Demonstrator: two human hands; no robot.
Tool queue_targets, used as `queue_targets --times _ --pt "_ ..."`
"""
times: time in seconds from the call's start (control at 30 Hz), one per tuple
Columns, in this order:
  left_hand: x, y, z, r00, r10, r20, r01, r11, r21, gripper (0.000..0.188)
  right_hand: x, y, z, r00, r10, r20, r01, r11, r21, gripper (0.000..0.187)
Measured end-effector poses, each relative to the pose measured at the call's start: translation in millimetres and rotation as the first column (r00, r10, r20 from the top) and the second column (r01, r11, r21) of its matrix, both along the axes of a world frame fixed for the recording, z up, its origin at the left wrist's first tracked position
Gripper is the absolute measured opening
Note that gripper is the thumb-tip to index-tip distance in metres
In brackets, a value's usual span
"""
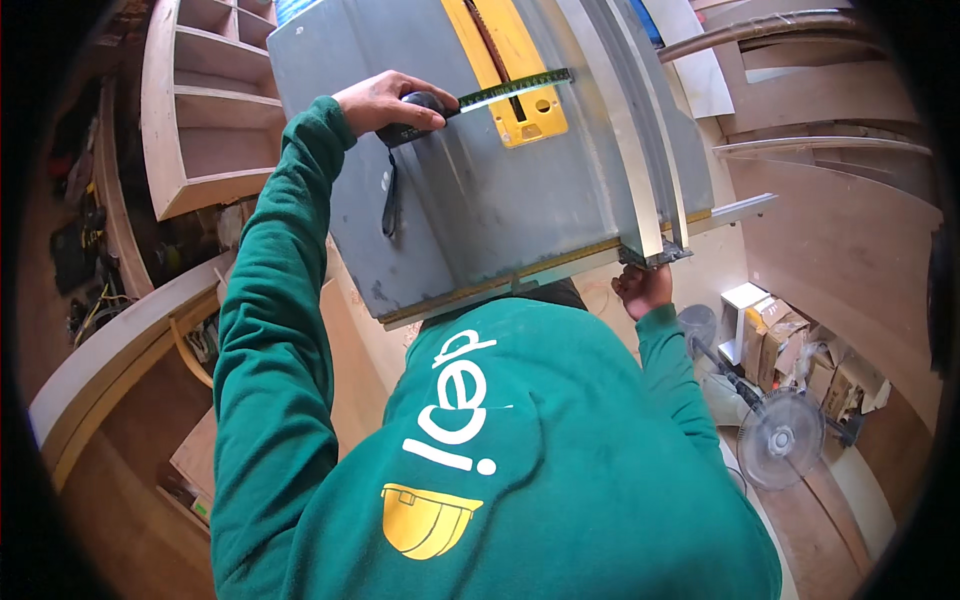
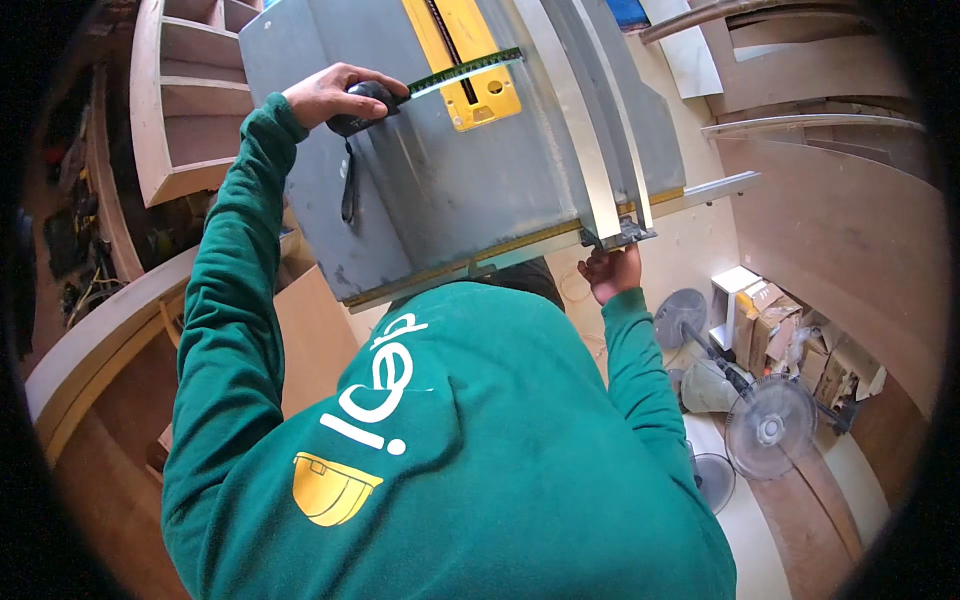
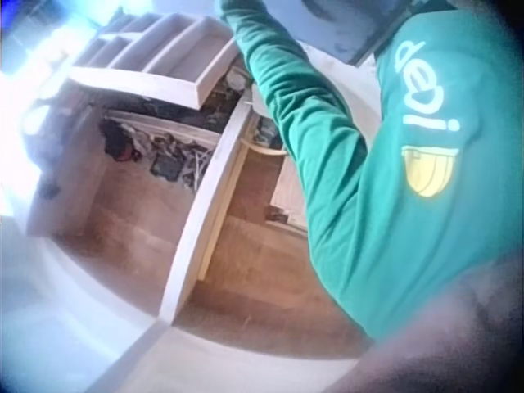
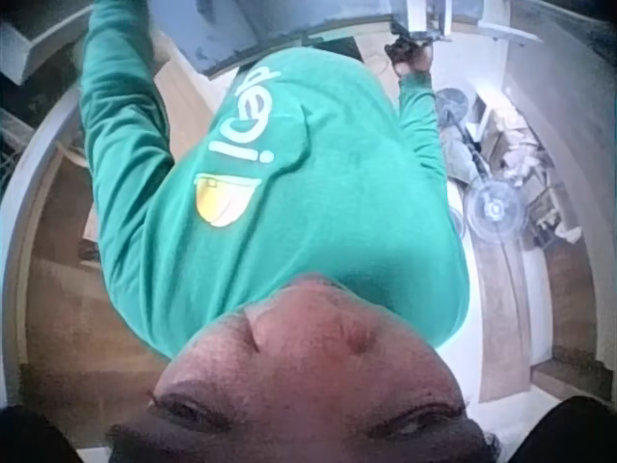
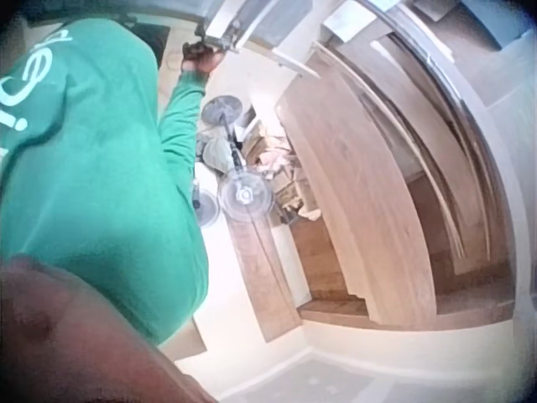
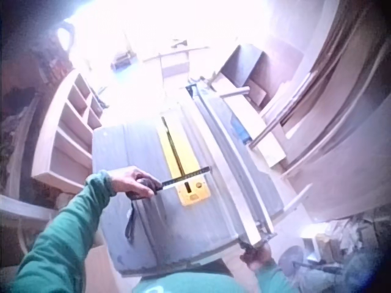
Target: The person measures the edge of a plywood board using a tape measure, then positions a larger plywood sheet onto a table saw and aligns it against the fence.
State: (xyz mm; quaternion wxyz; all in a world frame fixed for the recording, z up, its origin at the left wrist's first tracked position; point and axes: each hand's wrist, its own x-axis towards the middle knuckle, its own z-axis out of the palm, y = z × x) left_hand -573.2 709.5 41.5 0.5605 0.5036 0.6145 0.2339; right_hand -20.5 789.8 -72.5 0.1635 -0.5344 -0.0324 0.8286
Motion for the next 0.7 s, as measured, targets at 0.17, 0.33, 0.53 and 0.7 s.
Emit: queue_targets --times 0.17,0.33,0.53,0.7 --pt "-0.5 4.6 -2.1 1.000 0.030 0.004 -0.030 0.999 -0.034 0.070 5.3 -0.8 -12.7 0.929 0.012 0.369 -0.193 0.869 0.455 0.032" --pt "-5.5 4.8 -4.3 1.000 0.022 0.000 -0.022 0.999 -0.033 0.070 15.2 -8.0 -6.9 0.935 0.047 0.351 -0.220 0.854 0.472 0.033" --pt "-11.2 7.3 -6.1 1.000 -0.009 0.030 0.010 0.999 -0.033 0.075 10.8 -16.2 -11.2 0.995 -0.049 0.084 0.022 0.953 0.302 0.029" --pt "-13.3 11.5 -6.6 1.000 -0.030 -0.010 0.030 0.999 -0.017 0.077 4.5 -10.8 -12.3 0.986 -0.129 0.102 0.100 0.961 0.257 0.026"
